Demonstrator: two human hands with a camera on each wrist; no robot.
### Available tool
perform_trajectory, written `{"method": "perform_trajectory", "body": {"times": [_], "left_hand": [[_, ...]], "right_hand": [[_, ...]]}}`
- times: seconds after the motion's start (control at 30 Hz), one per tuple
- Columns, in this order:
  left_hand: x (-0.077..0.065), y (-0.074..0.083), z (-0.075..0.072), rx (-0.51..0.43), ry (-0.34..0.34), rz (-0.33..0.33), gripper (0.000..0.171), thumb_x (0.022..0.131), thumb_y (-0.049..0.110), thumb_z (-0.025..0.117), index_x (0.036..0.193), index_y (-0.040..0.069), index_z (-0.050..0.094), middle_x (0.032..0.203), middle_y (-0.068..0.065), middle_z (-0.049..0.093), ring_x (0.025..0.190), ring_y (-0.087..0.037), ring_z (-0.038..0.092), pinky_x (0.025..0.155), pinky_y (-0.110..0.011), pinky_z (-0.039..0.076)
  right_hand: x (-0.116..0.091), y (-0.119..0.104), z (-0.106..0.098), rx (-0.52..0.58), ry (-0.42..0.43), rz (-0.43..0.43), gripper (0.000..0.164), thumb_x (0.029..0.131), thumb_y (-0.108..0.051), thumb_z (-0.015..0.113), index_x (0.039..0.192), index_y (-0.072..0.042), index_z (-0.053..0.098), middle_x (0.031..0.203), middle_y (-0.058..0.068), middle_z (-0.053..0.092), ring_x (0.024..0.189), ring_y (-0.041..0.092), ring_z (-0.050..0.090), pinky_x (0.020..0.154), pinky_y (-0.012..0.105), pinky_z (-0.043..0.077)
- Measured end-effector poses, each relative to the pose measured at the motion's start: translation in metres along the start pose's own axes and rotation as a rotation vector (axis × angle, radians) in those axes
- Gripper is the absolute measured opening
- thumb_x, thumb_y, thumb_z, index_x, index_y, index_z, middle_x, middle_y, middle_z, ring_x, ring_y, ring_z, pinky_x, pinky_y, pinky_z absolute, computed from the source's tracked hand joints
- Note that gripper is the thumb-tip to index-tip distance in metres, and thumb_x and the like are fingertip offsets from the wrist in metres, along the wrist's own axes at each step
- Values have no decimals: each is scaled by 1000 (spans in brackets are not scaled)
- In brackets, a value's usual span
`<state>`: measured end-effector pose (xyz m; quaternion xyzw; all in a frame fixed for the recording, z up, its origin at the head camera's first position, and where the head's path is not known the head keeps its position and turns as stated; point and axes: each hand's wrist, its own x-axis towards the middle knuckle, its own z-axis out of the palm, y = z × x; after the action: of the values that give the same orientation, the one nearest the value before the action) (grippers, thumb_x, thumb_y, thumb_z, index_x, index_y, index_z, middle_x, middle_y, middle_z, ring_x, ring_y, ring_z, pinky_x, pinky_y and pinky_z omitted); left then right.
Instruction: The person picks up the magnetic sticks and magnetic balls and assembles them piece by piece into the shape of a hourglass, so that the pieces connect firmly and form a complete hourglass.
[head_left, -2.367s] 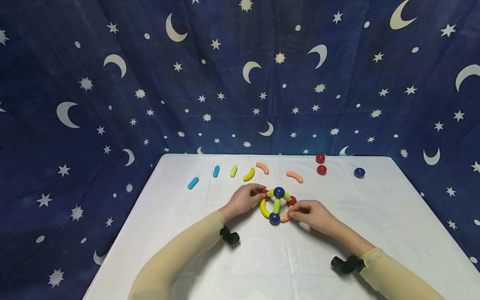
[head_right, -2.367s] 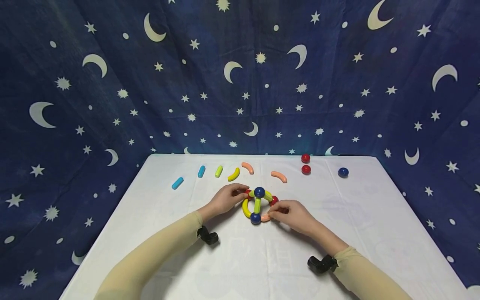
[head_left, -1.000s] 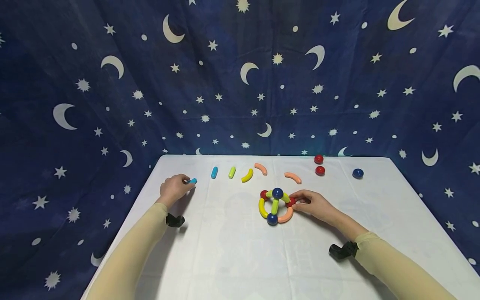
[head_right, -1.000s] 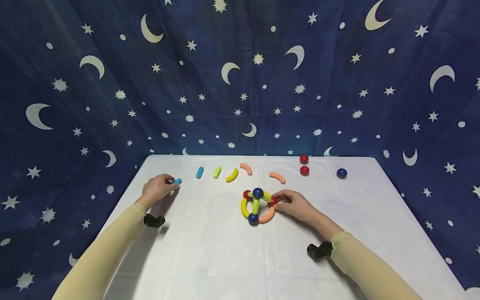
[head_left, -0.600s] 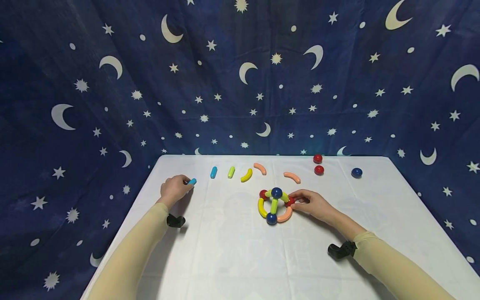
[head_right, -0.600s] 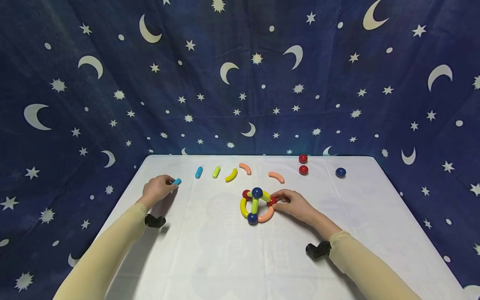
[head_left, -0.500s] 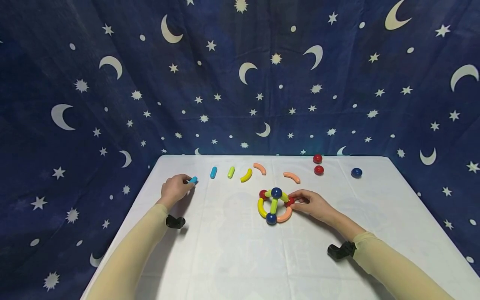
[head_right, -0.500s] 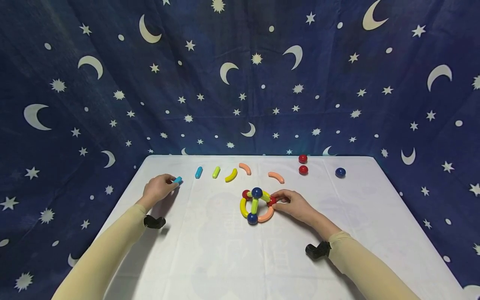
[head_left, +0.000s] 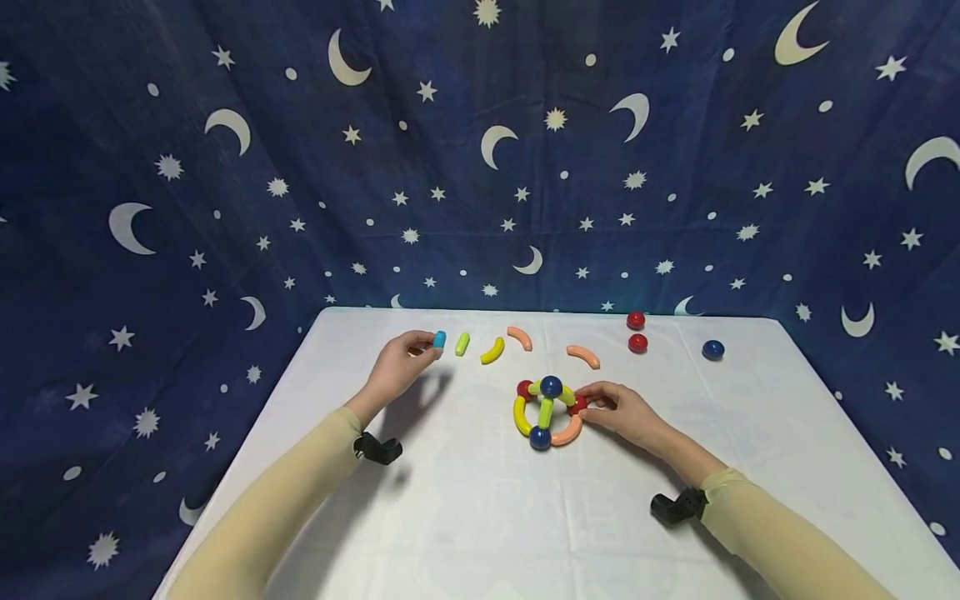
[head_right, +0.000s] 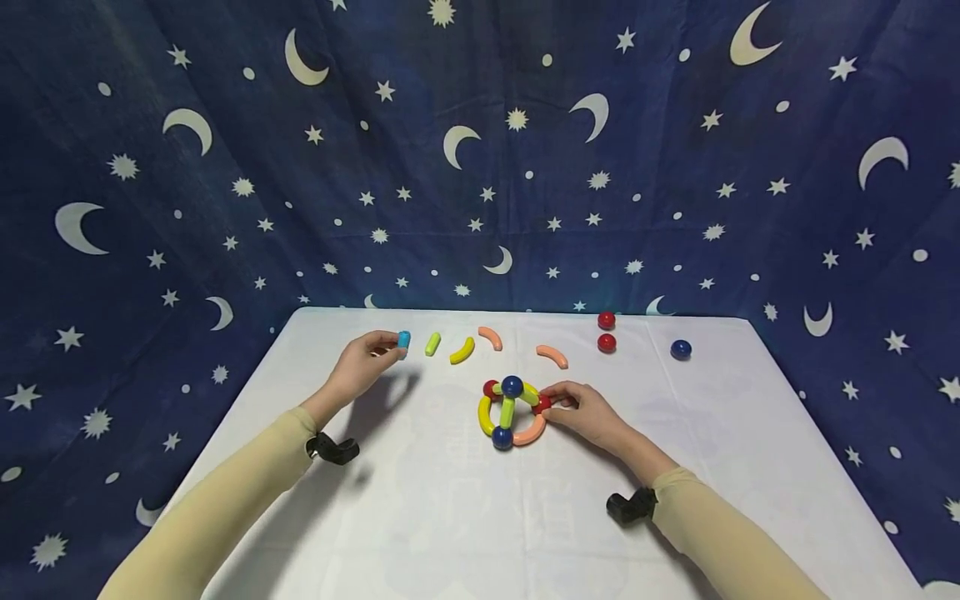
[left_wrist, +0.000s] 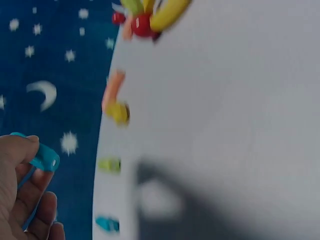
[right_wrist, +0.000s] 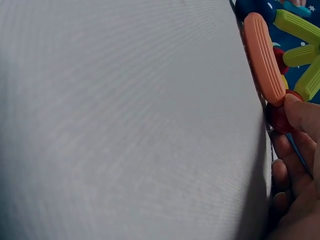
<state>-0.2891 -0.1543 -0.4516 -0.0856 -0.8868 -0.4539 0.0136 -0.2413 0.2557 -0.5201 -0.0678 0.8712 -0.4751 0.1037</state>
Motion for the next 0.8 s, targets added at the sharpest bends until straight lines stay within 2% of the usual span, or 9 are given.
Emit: {"method": "perform_trajectory", "body": {"times": [0.2,0.27,0.33,0.43,0.5,0.63,0.8], "left_hand": [[-2,31,25,-139,-90,28,36,97,35,72,126,12,68,110,0,72,104,-21,62,91,-47,51],[-2,38,32,-170,-109,44,34,97,34,72,124,14,69,107,2,73,102,-20,62,104,-50,41],[-4,45,38,-201,-126,57,31,97,33,73,122,16,70,106,4,73,101,-19,63,105,-53,39],[-5,53,48,-253,-141,68,30,96,33,74,121,17,72,107,4,72,99,-19,62,102,-49,42],[-8,60,53,-283,-155,68,30,96,34,74,121,19,72,109,4,71,100,-19,62,88,-44,51],[-11,72,63,-323,-196,69,31,95,38,74,121,21,73,112,5,70,105,-17,64,89,-36,52],[-15,79,72,-344,-231,85,32,96,39,74,122,21,72,112,5,70,104,-18,62,89,-37,52]], "right_hand": [[-1,1,0,-6,4,0,45,90,-34,80,128,-14,68,119,2,67,108,23,54,94,36,46],[0,1,0,-17,2,-2,45,91,-35,79,129,-13,68,120,3,66,108,23,54,94,36,46],[0,0,0,-19,4,4,45,91,-34,79,129,-13,68,120,3,66,107,23,54,93,36,47],[1,-2,1,-32,-5,-2,45,92,-34,78,129,-12,68,121,4,66,108,23,54,94,37,46],[1,-4,1,-33,1,2,44,91,-34,79,129,-13,68,120,3,67,108,24,55,95,38,46],[2,-5,1,-43,7,7,43,91,-34,79,128,-14,68,119,3,67,107,24,54,95,39,46],[0,-4,0,-42,1,9,44,91,-35,79,128,-14,68,119,2,67,108,24,54,96,40,45]]}}
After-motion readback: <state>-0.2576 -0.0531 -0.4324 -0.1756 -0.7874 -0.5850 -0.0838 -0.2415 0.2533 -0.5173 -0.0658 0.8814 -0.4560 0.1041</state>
